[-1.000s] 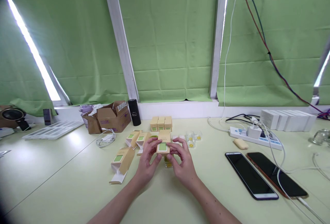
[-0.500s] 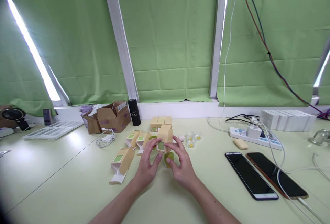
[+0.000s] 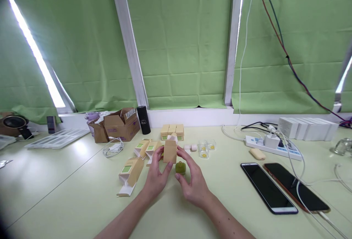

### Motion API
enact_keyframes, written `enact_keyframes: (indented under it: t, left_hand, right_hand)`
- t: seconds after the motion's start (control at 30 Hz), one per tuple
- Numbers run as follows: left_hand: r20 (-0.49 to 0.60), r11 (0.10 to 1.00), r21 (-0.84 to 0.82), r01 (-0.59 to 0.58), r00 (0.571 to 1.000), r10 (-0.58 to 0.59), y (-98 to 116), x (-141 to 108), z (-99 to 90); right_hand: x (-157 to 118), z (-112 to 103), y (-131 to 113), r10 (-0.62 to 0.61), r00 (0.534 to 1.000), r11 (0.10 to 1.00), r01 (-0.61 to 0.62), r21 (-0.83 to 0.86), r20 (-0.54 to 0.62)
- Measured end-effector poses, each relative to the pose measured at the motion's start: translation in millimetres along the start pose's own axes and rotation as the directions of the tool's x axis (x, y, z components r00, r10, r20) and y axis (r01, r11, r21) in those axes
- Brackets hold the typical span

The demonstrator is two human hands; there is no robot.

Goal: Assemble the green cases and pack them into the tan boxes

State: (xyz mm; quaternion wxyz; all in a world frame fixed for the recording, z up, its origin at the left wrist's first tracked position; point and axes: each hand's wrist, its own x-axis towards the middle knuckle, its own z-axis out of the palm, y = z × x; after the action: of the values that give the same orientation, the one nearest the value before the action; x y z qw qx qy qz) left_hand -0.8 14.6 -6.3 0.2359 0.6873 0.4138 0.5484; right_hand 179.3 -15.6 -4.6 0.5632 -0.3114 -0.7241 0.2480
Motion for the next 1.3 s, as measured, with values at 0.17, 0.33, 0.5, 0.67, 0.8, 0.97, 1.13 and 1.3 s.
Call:
enact_keyframes:
  t: [0.17, 0.33, 0.5, 0.67, 0.8, 0.97, 1.13, 1.3]
  left_hand:
    - [-0.059, 0.997, 0.046, 0.060, 0.997, -0.057, -2, 1, -0.9]
    - [-0.152, 0.992, 0.118, 0.054, 0.988, -0.036, -4, 4, -0.9]
    - [-0.201, 0.990, 0.087, 0.108, 0.976, -0.089, -10, 7, -1.9]
    - [-0.183, 0.984, -0.012, 0.179, 0.967, -0.178, -20, 11, -6.3]
    - [-0.163, 0.978, -0.045, 0.202, 0.965, -0.206, -25, 15, -8.4]
    - [-0.066, 0.963, -0.048, 0.265, 0.961, -0.268, -21, 15, -8.6]
    - [0.028, 0.977, -0.009, 0.211, 0.977, -0.211, -15, 11, -7.1]
    - [0.093, 0.975, 0.086, 0.205, 0.973, -0.212, -21, 5, -3.9]
  right_hand:
    - [-2, -1, -5, -0.022, 0.997, 0.999, 0.024, -0.022, 0.075]
    - [-4, 1, -4, -0.048, 0.990, 0.997, 0.056, -0.052, 0.134]
    - [-3, 1, 4, -0.003, 0.995, 0.985, 0.021, -0.174, 0.104]
    - [-1, 1, 18, 0.144, 0.989, 0.919, -0.121, -0.375, 0.034]
    - [-1, 1, 24, 0.193, 0.980, 0.877, -0.149, -0.456, 0.052]
    - [2, -4, 28, 0.275, 0.961, 0.794, -0.220, -0.566, 0.012]
    - [6, -14, 38, 0.361, 0.930, 0.730, -0.329, -0.599, -0.071]
    - [8, -18, 41, 0.407, 0.908, 0.687, -0.373, -0.624, -0.095]
